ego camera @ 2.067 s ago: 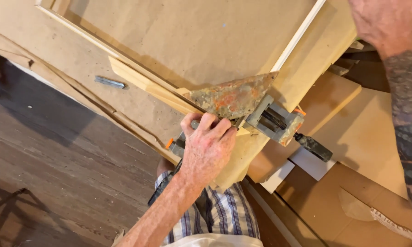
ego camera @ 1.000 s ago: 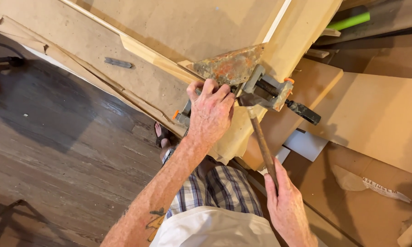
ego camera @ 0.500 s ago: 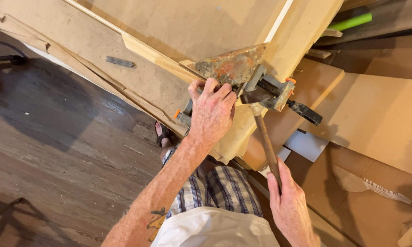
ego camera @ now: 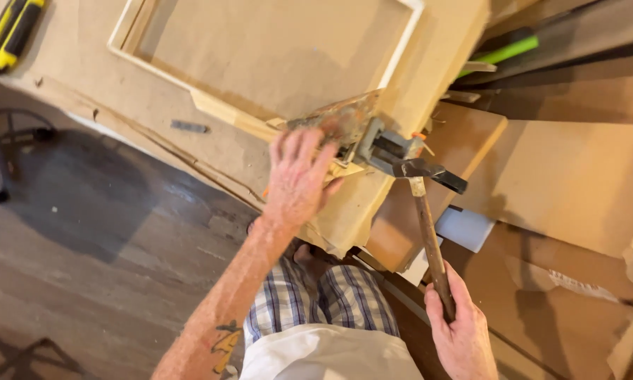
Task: Assembling a wooden picture frame by gluing joints, clamping them for alignment, and securing them with nails and a hammer.
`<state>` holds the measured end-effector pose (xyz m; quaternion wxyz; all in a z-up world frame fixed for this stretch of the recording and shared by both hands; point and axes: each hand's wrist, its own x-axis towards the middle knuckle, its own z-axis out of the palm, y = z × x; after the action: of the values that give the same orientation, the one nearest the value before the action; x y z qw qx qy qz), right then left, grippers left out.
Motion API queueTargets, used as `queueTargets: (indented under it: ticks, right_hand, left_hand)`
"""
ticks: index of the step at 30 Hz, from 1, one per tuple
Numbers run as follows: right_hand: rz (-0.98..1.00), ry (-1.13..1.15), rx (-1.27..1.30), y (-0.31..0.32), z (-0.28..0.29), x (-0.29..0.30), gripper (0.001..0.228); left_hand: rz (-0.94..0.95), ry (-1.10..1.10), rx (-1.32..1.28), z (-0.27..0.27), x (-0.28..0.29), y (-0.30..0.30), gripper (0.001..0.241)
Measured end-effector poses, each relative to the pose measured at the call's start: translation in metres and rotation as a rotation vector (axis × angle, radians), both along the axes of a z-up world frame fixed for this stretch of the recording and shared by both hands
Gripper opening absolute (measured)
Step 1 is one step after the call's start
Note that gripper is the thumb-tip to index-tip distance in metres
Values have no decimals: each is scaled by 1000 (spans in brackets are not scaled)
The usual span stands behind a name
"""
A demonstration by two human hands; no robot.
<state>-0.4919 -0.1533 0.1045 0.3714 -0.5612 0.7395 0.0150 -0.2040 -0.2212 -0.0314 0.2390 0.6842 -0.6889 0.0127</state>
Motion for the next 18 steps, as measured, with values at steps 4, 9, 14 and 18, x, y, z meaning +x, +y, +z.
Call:
queueTargets:
  ticks: [4,9,14,18]
  right_hand:
    - [2,-303,-247,24,30,5,53]
    - [-132,-192,-11,48,22,12,28]
    - [-227,-205,-8,88,5,16,35]
    - [-212,-330,-128,99,19,27,38]
  left_hand:
    - [-37,-201,276,5,10,-11,148]
    - [-35,-213,189,7,13,-15,132]
    - [-52,-215,224,-4,15,-16,130]
    - [-74,-233,208,-2,21,-15,127]
